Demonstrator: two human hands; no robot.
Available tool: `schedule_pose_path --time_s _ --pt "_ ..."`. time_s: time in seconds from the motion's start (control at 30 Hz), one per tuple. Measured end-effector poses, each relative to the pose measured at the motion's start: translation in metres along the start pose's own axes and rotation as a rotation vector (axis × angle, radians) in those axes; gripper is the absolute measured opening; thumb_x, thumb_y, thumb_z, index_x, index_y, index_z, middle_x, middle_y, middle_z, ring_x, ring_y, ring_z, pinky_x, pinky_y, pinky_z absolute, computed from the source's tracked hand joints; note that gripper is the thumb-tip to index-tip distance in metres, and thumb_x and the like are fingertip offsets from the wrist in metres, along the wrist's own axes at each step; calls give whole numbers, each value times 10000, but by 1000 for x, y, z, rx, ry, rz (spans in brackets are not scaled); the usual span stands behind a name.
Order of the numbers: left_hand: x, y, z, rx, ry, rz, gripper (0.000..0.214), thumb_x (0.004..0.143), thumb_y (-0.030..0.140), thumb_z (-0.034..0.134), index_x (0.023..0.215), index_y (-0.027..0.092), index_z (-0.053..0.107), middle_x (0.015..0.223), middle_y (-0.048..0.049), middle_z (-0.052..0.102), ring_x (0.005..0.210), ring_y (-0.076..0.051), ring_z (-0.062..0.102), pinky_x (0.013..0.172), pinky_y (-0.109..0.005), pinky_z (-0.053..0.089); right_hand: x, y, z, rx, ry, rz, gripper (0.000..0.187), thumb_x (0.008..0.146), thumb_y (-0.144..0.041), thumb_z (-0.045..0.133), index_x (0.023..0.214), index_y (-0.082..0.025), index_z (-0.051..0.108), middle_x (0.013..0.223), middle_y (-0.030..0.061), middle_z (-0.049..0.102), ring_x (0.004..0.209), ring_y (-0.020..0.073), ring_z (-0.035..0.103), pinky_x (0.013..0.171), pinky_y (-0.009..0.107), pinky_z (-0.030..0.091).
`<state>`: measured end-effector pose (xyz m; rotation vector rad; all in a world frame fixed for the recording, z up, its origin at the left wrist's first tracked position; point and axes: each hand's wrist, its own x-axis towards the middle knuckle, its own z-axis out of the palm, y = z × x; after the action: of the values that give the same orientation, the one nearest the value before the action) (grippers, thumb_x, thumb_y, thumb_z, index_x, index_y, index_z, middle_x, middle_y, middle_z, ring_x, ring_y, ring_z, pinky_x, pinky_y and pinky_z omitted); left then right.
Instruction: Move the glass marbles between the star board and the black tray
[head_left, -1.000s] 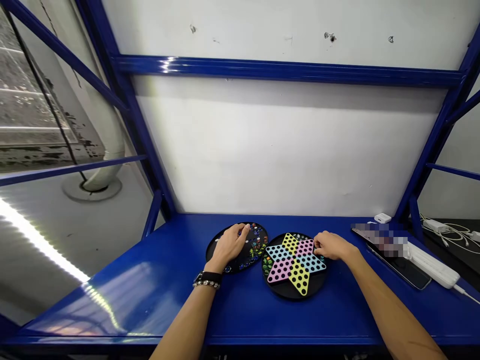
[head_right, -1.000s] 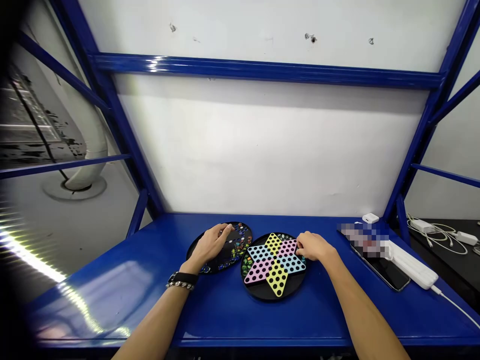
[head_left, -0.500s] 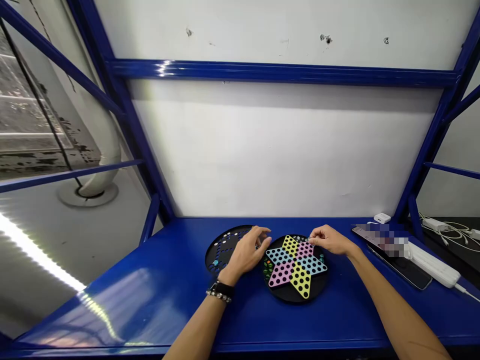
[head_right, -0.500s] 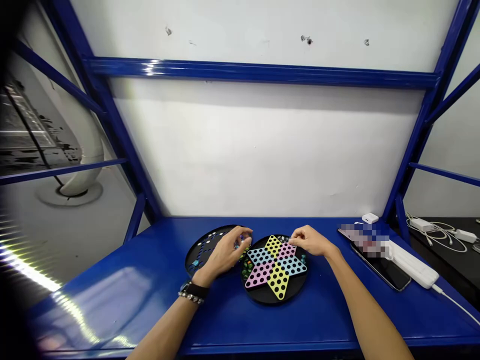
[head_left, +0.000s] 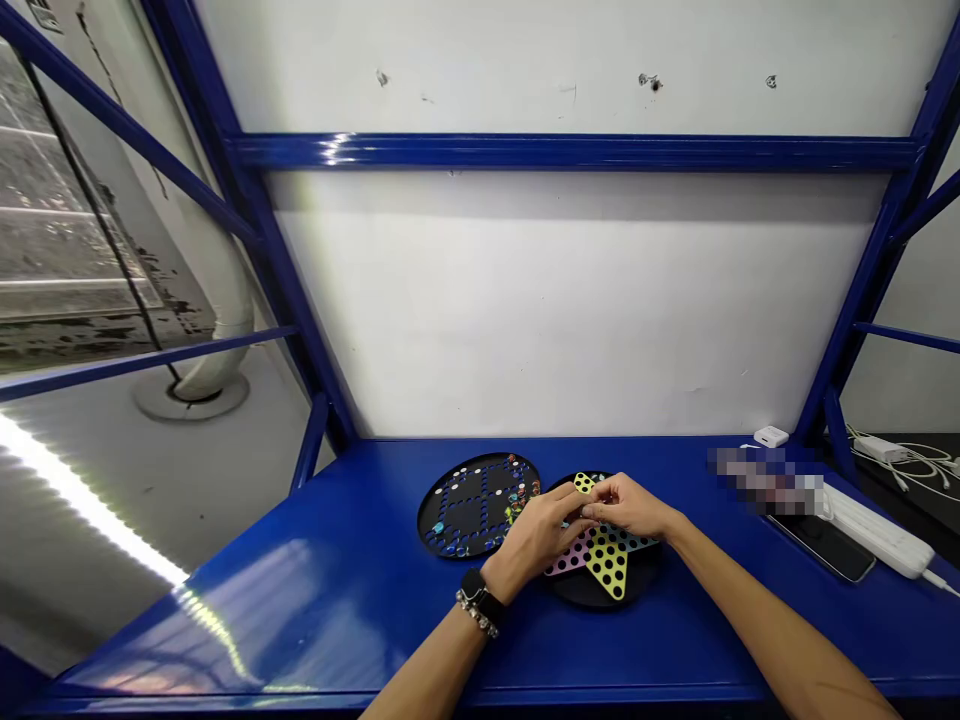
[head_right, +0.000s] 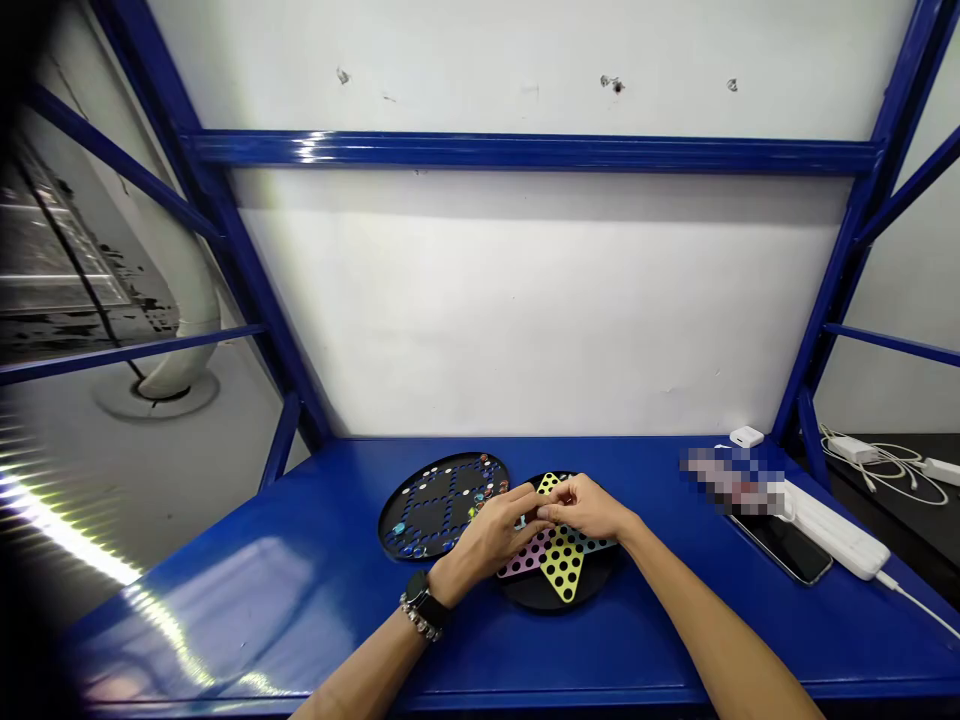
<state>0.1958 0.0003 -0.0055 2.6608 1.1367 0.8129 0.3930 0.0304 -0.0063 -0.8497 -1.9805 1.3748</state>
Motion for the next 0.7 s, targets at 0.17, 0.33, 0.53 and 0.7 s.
schedule_pose_path --time_s 0.17,0.33,0.53,0.7 --pt "2 -10 -11 86 73 -94 252 972 354 459 1035 241 676 870 -16 663 746 -139 611 674 -244 435 1 -1 1 49 76 86 493 780 -579 675 987 -131 686 720 16 626 522 84 453 504 235 387" --pt "-9 -45 -40 230 179 -460 268 926 428 490 1018 250 667 899 -18 707 796 -176 642 671 -263 439 -5 0 -25 -100 254 32 384 846 -509 602 962 -151 679 853 64 676 693 147 580 610 258 457" --pt "-23 -74 -50 272 -80 -682 315 901 446 457 1017 288 704 1045 -29 733 966 -239 662 699 -294 462 -26 4 -69 -491 228 166 221 776 -363 647 769 -150 705 641 -1 581 595 108 472 555 233 354" --pt "-20 -68 -46 236 -25 -675 373 912 484 415 1068 276 682 1112 -41 717 988 -232 655 720 -298 473 -34 11 -81 -446 -168 361 303 623 -315 777 884 -167 736 578 -58 503 521 79 413 508 216 307"
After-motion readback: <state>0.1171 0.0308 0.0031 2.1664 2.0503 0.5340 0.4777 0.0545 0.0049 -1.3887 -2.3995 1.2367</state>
